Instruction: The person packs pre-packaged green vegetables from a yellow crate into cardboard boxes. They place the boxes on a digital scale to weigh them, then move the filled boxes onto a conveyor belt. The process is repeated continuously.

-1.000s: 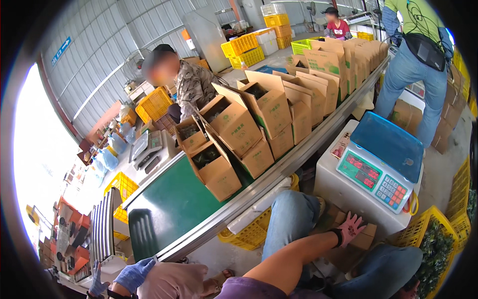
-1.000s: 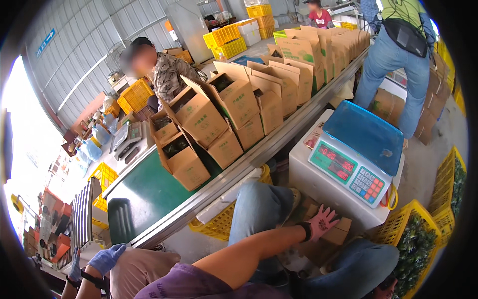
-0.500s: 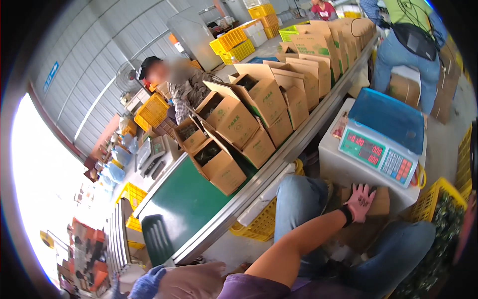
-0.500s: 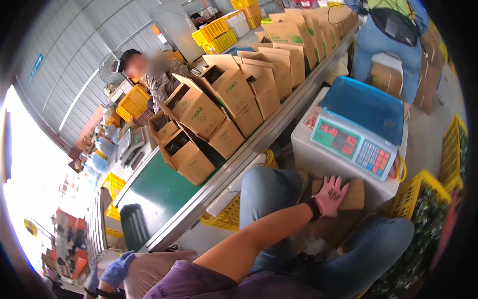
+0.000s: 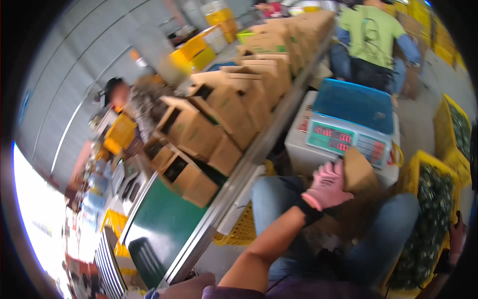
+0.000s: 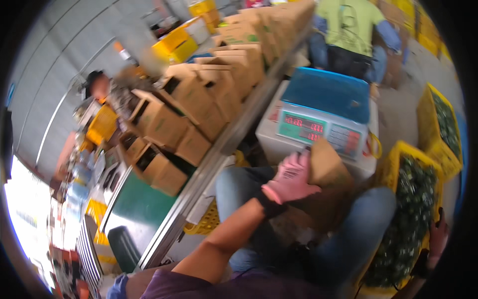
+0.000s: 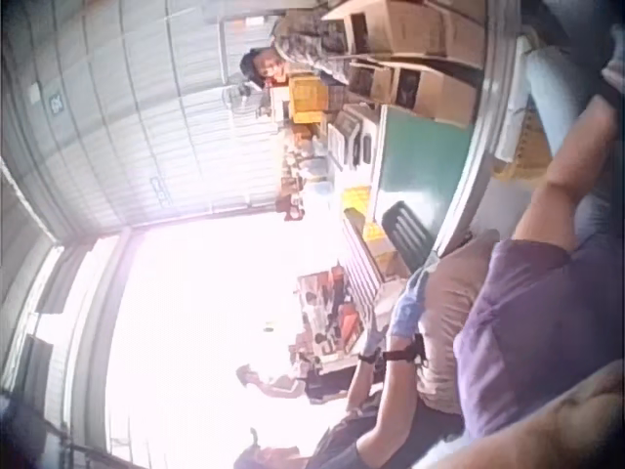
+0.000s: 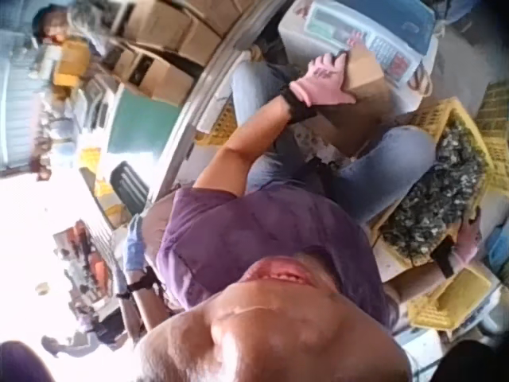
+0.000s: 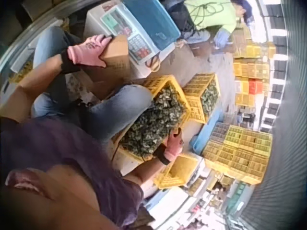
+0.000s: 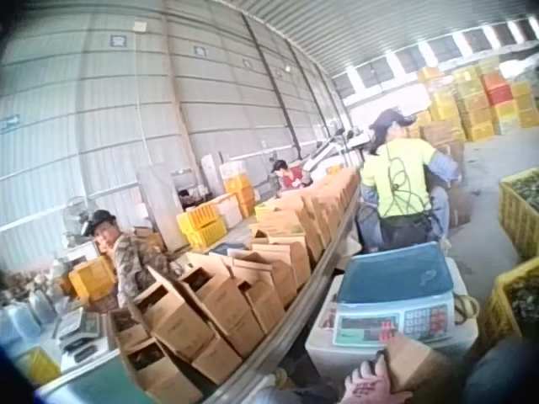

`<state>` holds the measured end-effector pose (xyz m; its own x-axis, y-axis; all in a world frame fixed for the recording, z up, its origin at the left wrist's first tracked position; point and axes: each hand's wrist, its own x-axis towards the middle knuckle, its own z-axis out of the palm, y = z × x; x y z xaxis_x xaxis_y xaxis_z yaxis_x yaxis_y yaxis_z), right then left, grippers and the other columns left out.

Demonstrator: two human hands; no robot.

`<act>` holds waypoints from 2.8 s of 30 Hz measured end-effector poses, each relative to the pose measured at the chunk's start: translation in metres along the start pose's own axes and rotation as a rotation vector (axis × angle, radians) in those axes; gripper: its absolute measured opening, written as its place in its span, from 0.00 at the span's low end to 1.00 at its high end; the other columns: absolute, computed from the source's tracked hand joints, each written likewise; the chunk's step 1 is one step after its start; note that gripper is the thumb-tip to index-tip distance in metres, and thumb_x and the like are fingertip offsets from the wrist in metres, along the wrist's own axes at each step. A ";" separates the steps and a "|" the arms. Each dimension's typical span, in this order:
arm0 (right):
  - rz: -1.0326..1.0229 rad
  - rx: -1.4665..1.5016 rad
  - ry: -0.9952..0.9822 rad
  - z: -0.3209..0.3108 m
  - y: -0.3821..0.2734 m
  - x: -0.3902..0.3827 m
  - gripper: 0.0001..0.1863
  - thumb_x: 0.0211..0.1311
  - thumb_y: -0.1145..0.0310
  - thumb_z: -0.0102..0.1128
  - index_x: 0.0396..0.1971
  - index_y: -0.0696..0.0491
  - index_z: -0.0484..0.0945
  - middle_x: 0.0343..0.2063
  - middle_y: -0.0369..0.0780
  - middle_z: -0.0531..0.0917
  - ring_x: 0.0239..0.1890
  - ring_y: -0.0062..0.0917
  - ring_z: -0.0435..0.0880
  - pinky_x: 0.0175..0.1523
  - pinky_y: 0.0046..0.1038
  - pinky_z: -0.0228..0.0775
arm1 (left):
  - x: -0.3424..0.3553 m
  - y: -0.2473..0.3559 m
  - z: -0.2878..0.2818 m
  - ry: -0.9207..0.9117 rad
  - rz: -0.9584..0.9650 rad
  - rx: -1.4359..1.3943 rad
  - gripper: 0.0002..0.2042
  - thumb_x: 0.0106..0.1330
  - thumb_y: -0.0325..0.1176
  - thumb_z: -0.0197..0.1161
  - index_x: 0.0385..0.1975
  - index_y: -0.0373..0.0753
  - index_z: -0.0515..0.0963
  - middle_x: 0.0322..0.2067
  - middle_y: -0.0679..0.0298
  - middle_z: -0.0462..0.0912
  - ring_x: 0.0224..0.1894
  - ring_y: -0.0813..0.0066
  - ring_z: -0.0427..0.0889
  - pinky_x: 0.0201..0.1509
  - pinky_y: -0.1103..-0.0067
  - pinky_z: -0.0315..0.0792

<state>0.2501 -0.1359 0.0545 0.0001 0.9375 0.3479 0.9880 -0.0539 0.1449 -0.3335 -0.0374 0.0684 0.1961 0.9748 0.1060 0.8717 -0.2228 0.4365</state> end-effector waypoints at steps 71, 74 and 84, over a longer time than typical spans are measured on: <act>0.269 1.494 -0.015 -0.028 -0.081 0.080 0.27 0.60 0.68 0.53 0.59 0.59 0.61 0.52 0.45 0.74 0.55 0.31 0.72 0.59 0.27 0.63 | 0.186 0.246 0.233 -1.066 -0.310 -1.875 0.23 0.65 0.43 0.56 0.56 0.38 0.67 0.47 0.58 0.77 0.46 0.66 0.78 0.50 0.72 0.74; 0.196 0.798 0.114 -0.087 -0.092 0.083 0.25 0.57 0.68 0.56 0.54 0.59 0.67 0.50 0.52 0.74 0.52 0.42 0.73 0.57 0.32 0.64 | 0.176 0.247 0.228 -0.989 -0.231 -2.101 0.23 0.65 0.45 0.55 0.55 0.38 0.68 0.45 0.58 0.78 0.44 0.66 0.79 0.46 0.72 0.75; -0.163 -0.020 0.076 -0.162 -0.127 0.107 0.27 0.51 0.48 0.58 0.47 0.50 0.73 0.52 0.47 0.71 0.61 0.46 0.61 0.67 0.52 0.40 | 0.152 0.253 0.141 -1.054 0.043 -2.476 0.29 0.66 0.55 0.44 0.59 0.38 0.64 0.56 0.53 0.69 0.55 0.56 0.71 0.60 0.62 0.65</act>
<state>0.0999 -0.0839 0.2233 -0.1724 0.9059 0.3869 0.9707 0.0895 0.2229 -0.0193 0.0555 0.0691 0.8056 0.5374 0.2495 -0.5833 0.7933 0.1745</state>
